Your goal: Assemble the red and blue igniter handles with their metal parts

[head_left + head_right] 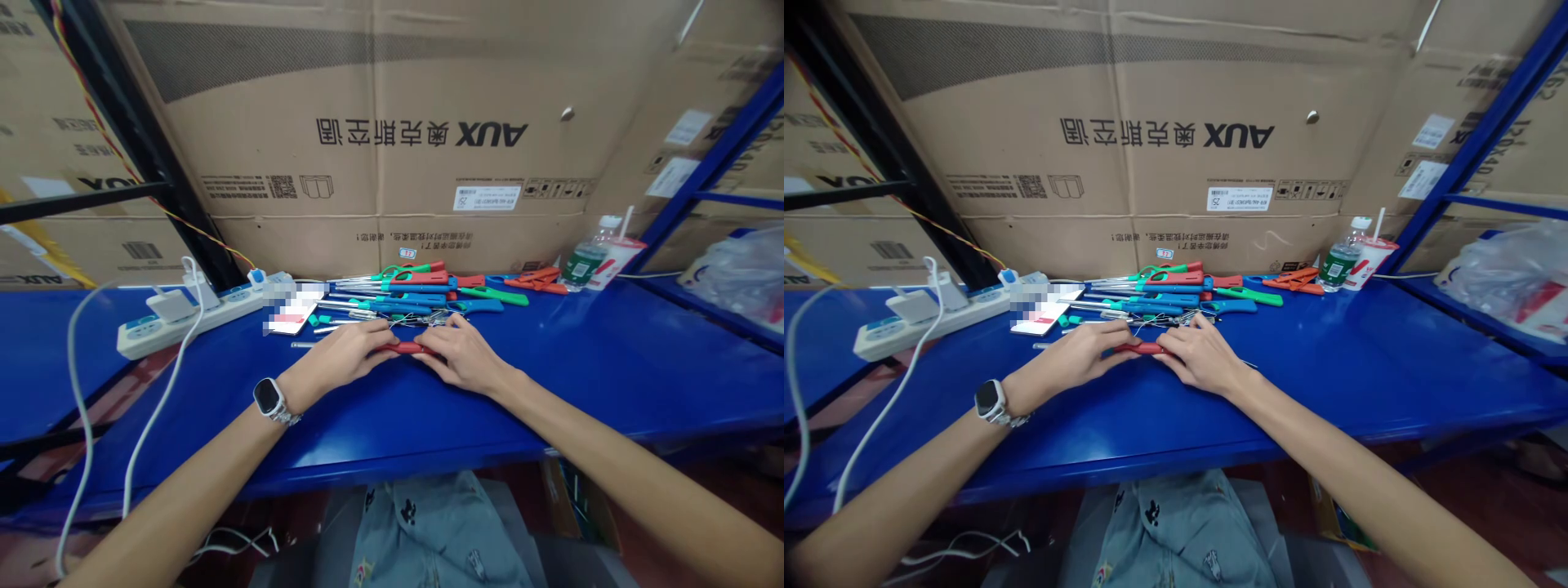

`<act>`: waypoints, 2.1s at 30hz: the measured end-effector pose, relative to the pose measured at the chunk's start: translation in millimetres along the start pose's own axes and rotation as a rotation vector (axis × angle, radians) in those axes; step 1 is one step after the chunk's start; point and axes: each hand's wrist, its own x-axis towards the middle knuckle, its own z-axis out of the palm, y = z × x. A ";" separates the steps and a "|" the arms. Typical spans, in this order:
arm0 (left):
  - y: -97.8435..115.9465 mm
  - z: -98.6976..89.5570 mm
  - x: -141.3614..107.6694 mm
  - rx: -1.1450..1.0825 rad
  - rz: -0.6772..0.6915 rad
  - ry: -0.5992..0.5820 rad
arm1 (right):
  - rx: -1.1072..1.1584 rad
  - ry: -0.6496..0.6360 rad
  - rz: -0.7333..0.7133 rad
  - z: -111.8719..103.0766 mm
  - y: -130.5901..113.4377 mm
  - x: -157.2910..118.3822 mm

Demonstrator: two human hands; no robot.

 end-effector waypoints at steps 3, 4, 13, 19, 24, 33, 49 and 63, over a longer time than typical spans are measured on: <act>2.3 2.6 2.7 0.067 0.045 0.051 | 0.010 0.008 0.012 -0.5 0.8 -0.5; 3.2 2.8 3.4 0.095 0.063 0.060 | 0.016 0.013 0.016 -0.5 1.0 -1.0; -19.1 -13.4 25.6 0.086 0.061 0.119 | 0.005 0.077 0.105 -11.0 26.5 16.4; -79.9 -11.9 79.8 0.121 -0.090 0.139 | -0.156 0.061 0.255 -8.6 93.4 57.8; -109.8 7.5 113.8 0.165 -0.327 0.127 | -0.179 -0.028 0.332 9.7 131.1 80.8; -118.6 33.6 108.2 0.113 -0.298 0.098 | -0.035 -0.047 0.398 16.4 138.0 71.7; -29.8 41.8 215.7 0.023 -0.022 0.090 | -0.085 0.168 0.673 -42.8 181.6 -59.5; 29.7 117.7 360.5 0.044 -0.086 -0.156 | 0.013 0.329 1.058 -31.7 262.0 -120.2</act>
